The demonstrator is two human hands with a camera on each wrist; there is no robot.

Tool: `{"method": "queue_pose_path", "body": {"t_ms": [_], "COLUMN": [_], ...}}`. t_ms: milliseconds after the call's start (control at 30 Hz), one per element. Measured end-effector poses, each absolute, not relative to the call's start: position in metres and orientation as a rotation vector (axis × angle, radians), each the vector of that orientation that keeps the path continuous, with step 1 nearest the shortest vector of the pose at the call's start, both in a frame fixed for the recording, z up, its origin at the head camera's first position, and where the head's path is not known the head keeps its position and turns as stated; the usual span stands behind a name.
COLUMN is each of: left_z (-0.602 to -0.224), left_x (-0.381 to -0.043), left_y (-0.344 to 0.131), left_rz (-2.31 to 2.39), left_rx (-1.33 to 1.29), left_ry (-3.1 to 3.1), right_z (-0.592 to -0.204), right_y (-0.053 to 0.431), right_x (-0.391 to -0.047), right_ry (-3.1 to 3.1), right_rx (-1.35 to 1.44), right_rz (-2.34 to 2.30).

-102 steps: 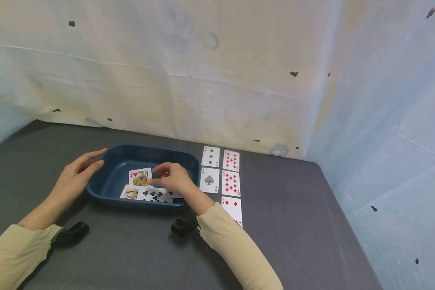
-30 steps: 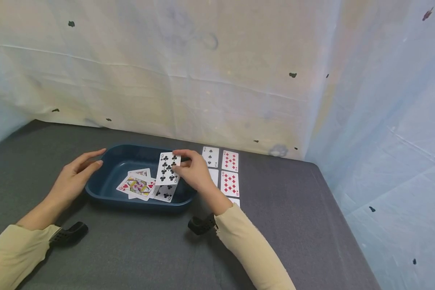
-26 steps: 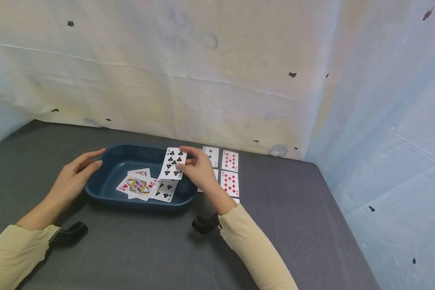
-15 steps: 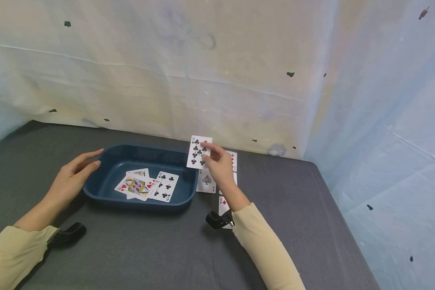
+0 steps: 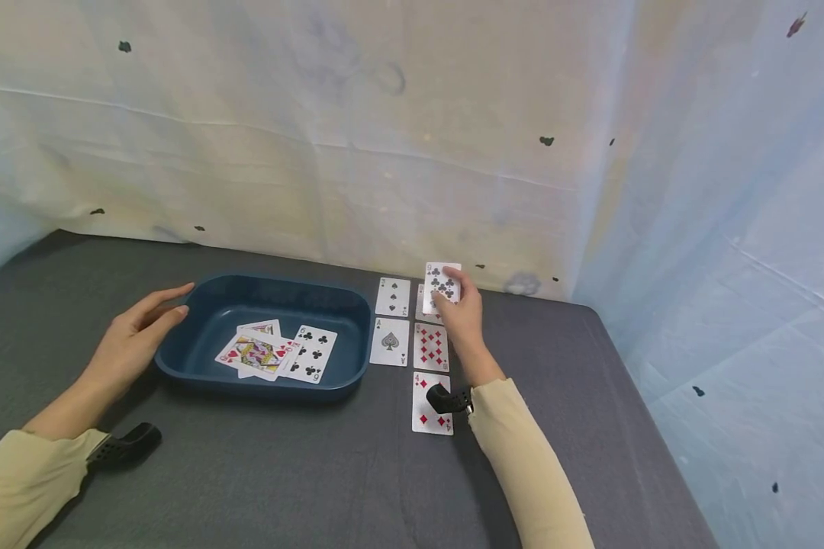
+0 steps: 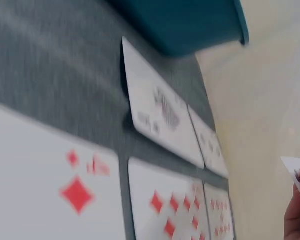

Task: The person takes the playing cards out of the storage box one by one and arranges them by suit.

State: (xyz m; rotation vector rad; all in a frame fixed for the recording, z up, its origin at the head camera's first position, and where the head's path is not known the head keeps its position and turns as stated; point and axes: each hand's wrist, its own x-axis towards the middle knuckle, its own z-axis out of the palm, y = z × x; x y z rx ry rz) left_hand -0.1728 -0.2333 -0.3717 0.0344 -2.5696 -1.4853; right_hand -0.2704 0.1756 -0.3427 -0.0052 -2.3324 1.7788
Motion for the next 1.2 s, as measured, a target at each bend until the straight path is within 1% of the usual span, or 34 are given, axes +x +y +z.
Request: {"method": "queue_pose_path", "body": {"t_ms": [300, 800, 1200], "left_z": [-0.373, -0.374, -0.371], "left_x": [-0.171, -0.171, -0.172], "left_y": [-0.234, -0.232, -0.231], "left_rz": [-1.489, -1.503, -1.474], "left_rx": [0.046, 0.058, 0.049], "left_ry": [-2.572, -2.561, -2.561], "right_z": [-0.359, -0.374, -0.377], "right_y": [0.199, 0.219, 0.223], "right_x": [-0.283, -0.295, -0.299], "right_ry": [-2.408, -2.581, -2.767], "right_rx": [-0.159, -0.504, -0.449], "right_rz": [1.667, 1.402, 1.100]}}
